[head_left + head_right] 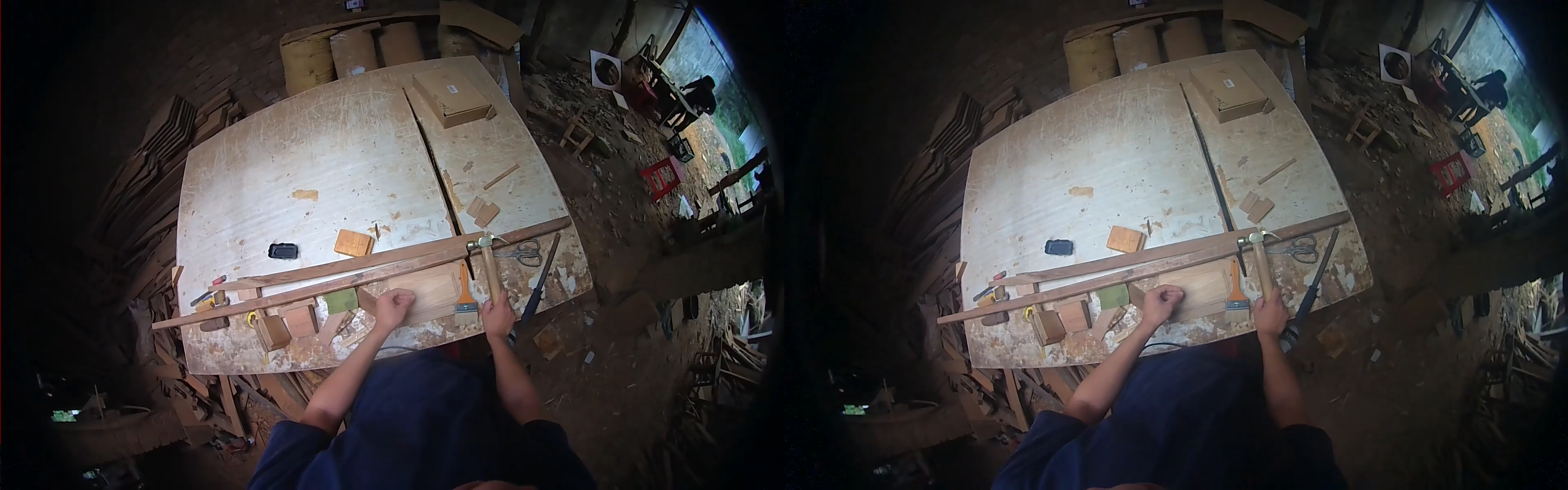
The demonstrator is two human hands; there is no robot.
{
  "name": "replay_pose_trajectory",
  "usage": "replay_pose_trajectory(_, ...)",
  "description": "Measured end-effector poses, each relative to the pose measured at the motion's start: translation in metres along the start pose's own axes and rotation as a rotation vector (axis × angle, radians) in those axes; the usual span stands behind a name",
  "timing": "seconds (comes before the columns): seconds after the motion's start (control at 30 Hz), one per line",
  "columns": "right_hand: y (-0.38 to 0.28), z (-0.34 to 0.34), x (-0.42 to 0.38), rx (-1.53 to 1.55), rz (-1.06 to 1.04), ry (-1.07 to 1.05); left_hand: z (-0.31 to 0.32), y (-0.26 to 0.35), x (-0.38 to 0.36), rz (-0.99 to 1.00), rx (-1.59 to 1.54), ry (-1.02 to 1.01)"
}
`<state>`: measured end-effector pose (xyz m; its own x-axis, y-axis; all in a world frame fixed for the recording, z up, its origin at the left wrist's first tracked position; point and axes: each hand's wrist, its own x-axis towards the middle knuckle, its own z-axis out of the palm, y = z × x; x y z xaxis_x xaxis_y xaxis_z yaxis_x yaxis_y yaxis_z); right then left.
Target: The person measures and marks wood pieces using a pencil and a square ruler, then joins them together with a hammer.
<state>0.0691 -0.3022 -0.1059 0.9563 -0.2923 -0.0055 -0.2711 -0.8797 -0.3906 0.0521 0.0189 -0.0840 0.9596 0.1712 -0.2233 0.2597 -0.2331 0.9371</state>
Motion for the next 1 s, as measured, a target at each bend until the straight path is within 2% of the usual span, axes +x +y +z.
replay_pose_trajectory(0.2,0.001,0.0,0.001,0.007,-0.03,0.026,0.005,0.018,0.004,0.034,0.159,0.113)
replay_pose_trajectory(0.33,0.0,0.002,0.0,0.028,-0.045,0.065,0.004,0.028,0.004,0.235,0.336,0.101)
replay_pose_trajectory(1.0,-0.002,-0.002,0.001,0.015,-0.009,-0.003,0.013,0.016,0.003,0.46,0.447,0.06)
